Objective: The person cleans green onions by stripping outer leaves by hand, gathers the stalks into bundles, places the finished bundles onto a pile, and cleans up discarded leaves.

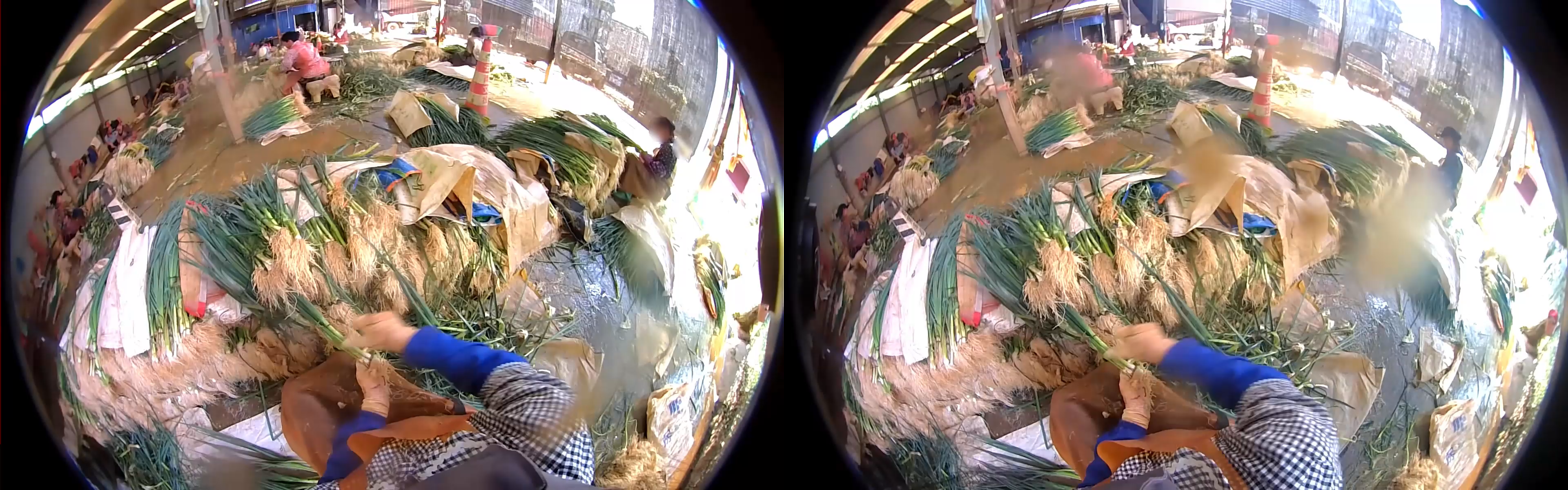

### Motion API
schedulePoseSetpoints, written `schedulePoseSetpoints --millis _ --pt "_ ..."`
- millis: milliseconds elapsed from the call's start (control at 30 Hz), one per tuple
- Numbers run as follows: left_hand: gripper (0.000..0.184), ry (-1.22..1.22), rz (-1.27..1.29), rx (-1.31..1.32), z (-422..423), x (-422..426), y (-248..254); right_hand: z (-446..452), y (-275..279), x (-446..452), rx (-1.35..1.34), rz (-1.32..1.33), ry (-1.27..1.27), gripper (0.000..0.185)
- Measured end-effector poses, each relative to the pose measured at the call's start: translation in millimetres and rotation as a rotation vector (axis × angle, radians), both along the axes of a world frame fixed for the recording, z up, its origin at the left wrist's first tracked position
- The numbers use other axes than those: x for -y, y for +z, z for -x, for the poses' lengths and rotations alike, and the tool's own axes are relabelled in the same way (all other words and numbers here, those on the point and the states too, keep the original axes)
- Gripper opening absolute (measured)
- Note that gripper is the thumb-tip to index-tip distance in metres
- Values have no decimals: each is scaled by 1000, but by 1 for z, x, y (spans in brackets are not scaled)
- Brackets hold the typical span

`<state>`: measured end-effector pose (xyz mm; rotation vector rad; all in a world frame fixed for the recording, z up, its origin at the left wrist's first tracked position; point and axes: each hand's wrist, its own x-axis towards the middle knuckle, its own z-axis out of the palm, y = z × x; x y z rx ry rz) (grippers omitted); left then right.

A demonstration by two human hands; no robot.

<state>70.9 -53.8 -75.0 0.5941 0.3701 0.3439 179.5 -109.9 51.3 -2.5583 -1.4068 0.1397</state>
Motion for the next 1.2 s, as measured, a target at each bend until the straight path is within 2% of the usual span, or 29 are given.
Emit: schedulePoseSetpoints --millis 33,67,167,200,233,300,333,367,400,433,467,500,533,567,600,633,667,700,767,833,900,967,1033,1067,1100,1167,1200 --pt "32 5 64 55 -1 0 2 18 30 -28 -163 122 -41 59" --pt "32 7 53 55 1 -2 5 20 14 -47 1 185 12 54" --pt "24 -3 -44 84 4 -2 8 -5 -47 -75 21 33 186 34" --pt "21 -105 -100 20 8 -10 5 -7 -47 -76 24 33 186 34" --pt "21 -108 -95 22 10 -13 18 -8 -50 -75 -84 8 109 34" --pt "21 -241 320 -202 20 -19 40 -10 -58 -63 -203 -9 19 35" --pt "27 -503 641 240 23 -35 21 -12 -62 -55 -286 -182 99 38" --pt "27 -496 649 228 20 -34 -1 -12 -68 -46 -372 -356 184 41" --pt "28 -328 488 103 21 -31 -3 5 -25 -27 -644 -263 104 42" --pt "28 -200 423 21 24 -27 -3 19 15 3 -1064 -355 242 36" --pt "28 -79 348 -71 29 -24 -6 34 47 27 -1236 -417 270 29" --pt "33 -158 415 -9 25 -22 -2 40 40 47 -1338 -501 236 25" --pt "37 -219 480 57 24 -23 2 31 60 77 -1362 -258 45 20" --pt "36 -200 337 -23 28 -22 20 30 53 102 -1362 -533 -119 17" --pt "36 -172 358 -96 23 -19 40 -9 5 138 -1410 -687 -240 16" --pt "36 -151 386 -172 27 -17 46 -4 20 147 -1330 -956 -409 13" --pt "38 -161 346 -127 33 -16 42 -39 10 173 -1355 -503 -479 11" --pt "40 -195 297 -61 27 -15 40 -54 -36 188 -1338 -582 -531 14" --pt "41 -182 302 -128 27 -12 43 -83 -126 218 -1291 -742 -625 25" --pt "39 -159 279 -15 26 -7 41 -27 -15 107 -716 -272 -468 22" --pt "35 -74 211 -93 21 1 46 -13 -17 53 -435 -397 -142 21" --pt "27 -7 85 -229 19 8 43 4 -1 3 -188 -228 -23 31" --pt "23 4 95 -153 19 10 39 2 -12 -30 -44 -2 152 41" --pt "23 34 143 -164 20 11 45 2 -18 -47 -84 193 116 47" --pt "24 62 192 -175 22 11 49 4 -23 -51 -79 141 164 42" --pt "23 -19 101 -154 30 -2 35 -12 -54 -47 -108 -62 351 36" --pt "23 -16 250 -184 32 -6 44 -6 -51 -41 -68 -85 243 32"
